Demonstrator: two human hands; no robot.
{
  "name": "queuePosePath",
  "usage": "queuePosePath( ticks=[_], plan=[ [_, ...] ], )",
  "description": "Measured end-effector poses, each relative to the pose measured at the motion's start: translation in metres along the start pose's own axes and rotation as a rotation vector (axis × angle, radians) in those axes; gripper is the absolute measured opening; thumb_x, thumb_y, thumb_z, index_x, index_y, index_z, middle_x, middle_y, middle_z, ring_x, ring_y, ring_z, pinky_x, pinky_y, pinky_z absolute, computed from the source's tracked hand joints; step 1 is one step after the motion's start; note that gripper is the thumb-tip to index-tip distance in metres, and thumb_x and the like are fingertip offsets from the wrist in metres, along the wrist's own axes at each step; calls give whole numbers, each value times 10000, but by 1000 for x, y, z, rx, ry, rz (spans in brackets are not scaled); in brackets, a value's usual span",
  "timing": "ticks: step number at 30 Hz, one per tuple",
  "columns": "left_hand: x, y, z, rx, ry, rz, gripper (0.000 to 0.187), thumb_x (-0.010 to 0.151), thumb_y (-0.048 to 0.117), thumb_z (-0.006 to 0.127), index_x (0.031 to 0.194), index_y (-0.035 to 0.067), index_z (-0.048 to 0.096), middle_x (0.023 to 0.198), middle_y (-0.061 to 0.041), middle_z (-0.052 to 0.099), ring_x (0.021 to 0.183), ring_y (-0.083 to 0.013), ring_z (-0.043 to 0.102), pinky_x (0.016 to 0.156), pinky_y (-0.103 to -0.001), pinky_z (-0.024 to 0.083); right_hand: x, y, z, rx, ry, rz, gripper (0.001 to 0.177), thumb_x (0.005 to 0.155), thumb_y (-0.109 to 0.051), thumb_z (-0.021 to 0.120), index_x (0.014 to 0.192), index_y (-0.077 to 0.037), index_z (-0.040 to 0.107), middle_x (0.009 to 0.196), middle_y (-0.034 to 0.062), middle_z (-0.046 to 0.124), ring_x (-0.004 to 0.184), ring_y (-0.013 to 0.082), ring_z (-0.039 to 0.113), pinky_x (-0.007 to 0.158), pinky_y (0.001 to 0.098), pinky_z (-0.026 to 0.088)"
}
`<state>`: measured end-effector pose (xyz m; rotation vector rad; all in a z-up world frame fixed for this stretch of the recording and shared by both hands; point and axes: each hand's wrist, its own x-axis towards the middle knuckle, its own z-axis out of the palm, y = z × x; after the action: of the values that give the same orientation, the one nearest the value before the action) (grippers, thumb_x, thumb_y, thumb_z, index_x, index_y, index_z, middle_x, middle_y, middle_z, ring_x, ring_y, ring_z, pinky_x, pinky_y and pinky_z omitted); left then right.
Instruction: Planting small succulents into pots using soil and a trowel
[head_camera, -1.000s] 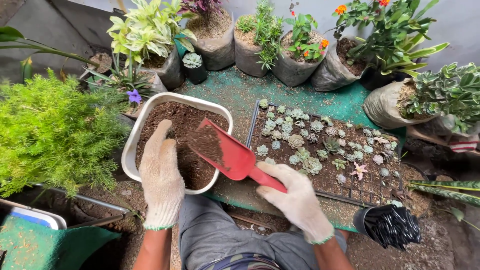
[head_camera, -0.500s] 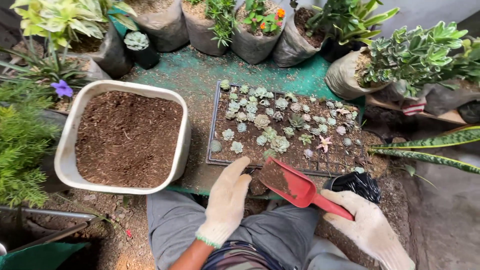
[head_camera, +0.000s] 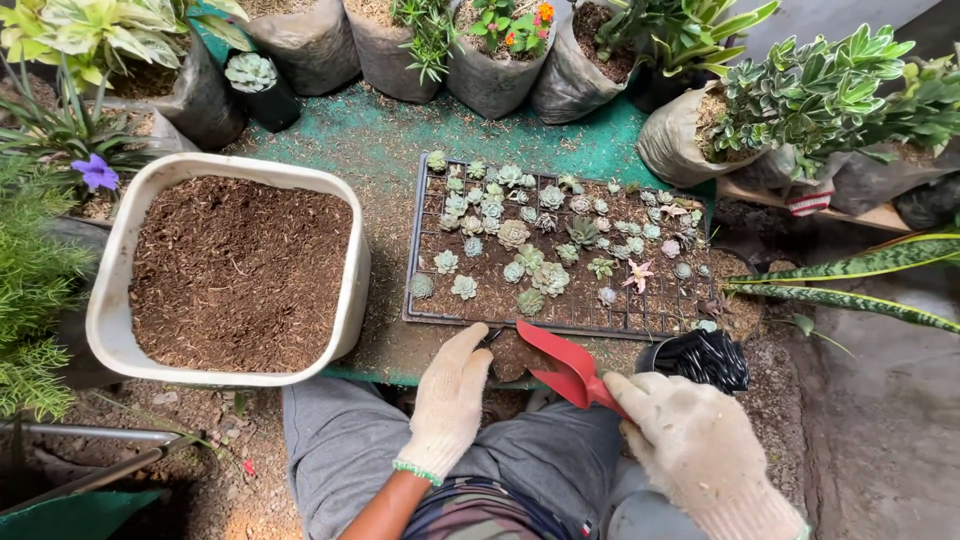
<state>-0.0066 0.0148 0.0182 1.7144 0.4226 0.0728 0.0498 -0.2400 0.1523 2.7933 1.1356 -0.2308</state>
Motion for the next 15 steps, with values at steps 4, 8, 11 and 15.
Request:
queuePosePath(
  ticks=[4,8,11,15],
  plan=[
    [-1,0,-5,-16,-6,-14,475,984,289,486,1377,65,629,1418,-104,655,1323,-224,598,1156,-353,383,17,-32,-36,-108,-248,104,587,824,-425,540,1397,-302,504,1019,-2,662,745,381,696,559,576,563],
    [-1,-6,-7,-11,-13,-30,485,984,293,477,1388,65,619,1430,-105,644,1334,-228,587,1163,-355,373,20,-43,-50,-250,-372,106,490,835,-219,558,1313,-290,471,1025,-15,645,803,324,705,635,515,593],
    [2,-6,-11,-12,-1,-25,492,984,304,482,1392,65,616,1435,-108,639,1335,-232,584,1161,-356,373,15,-38,-69,-157,-130,90,499,852,-297,582,1349,-292,537,1028,-21,677,795,302,703,638,469,582],
    [-1,-11,-17,-31,24,-92,520,974,365,501,1408,101,613,1462,-84,625,1351,-230,574,1162,-357,375,39,-52,-102,368,303,70,543,793,-250,775,1315,-136,679,1307,31,724,1122,145,724,1003,296,512]
  ],
)
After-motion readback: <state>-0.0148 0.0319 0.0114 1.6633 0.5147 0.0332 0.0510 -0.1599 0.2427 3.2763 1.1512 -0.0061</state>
